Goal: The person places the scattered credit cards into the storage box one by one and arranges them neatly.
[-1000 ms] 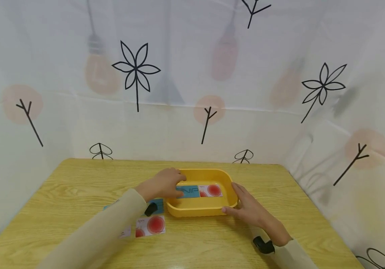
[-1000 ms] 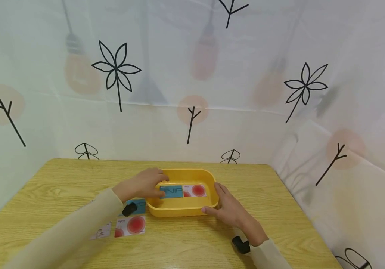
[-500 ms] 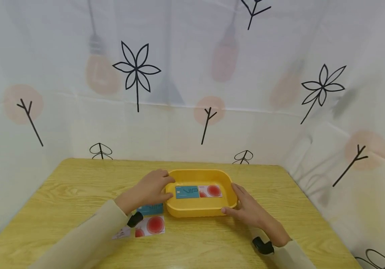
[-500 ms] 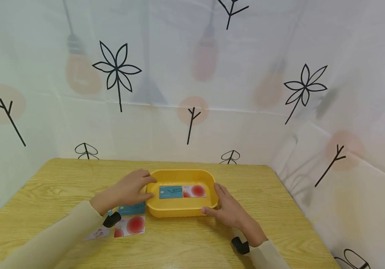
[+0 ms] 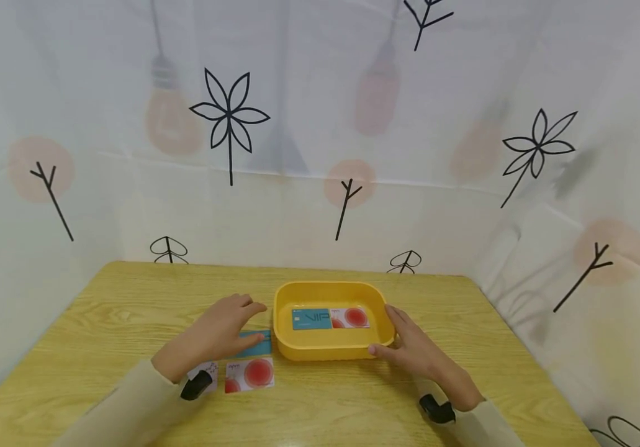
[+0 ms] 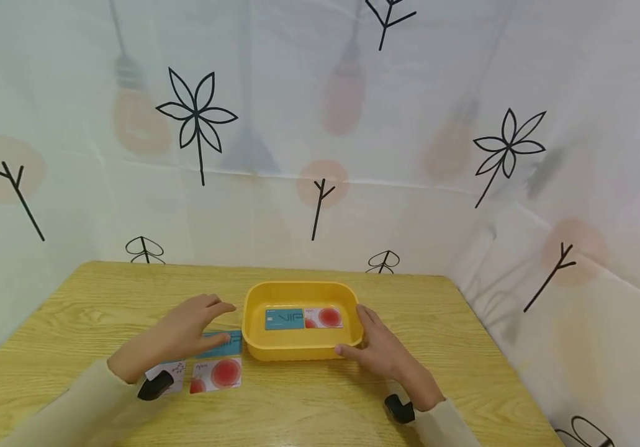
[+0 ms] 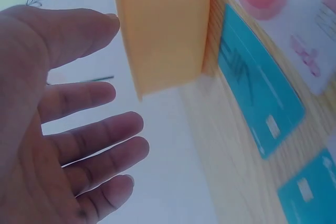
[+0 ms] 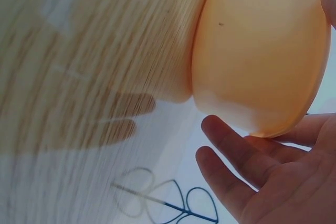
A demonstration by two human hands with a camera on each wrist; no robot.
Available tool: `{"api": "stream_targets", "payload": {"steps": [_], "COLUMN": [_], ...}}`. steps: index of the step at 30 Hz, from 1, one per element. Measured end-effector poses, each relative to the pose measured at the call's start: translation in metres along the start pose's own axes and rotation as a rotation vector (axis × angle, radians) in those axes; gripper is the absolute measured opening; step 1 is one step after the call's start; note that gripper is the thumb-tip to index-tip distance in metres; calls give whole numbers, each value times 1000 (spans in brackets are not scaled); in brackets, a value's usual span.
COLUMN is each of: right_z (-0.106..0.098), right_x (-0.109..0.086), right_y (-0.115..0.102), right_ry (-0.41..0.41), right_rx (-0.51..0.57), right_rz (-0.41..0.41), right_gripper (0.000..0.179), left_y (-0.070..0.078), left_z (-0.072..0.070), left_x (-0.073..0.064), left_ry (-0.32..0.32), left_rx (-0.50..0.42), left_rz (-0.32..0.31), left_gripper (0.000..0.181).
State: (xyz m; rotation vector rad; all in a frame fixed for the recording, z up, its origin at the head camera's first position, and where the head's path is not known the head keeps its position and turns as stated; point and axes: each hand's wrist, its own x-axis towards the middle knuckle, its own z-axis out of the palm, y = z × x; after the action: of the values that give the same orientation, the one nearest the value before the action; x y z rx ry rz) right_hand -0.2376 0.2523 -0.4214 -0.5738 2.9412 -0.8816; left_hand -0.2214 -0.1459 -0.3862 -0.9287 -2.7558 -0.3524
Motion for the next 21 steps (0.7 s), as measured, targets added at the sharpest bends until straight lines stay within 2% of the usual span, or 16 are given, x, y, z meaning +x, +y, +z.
{"api": "stream_targets", "payload": {"steps": [7,13,16,21], "right_z": [2,2,2,2], "right_x": [0,0,0,0], "right_y": [1,3,3,2], "right_ry": [3,10,14,13], "right_rx": [-12,-15,-12,-3], "right_rz": [-24,-29,-26,-26], "right_gripper": [103,103,104,104], "left_y": [-12,-21,-25,-32], "left_z": [-1,-3,-5,-7], "left_x": [-22,-33,-35,-39], "left_ry": [19,13,-12,-89], "left_rx": [-7,-1,-9,-65], "left_rz": [-49,-91,-114,-172], "left_gripper": [52,55,55,57]}}
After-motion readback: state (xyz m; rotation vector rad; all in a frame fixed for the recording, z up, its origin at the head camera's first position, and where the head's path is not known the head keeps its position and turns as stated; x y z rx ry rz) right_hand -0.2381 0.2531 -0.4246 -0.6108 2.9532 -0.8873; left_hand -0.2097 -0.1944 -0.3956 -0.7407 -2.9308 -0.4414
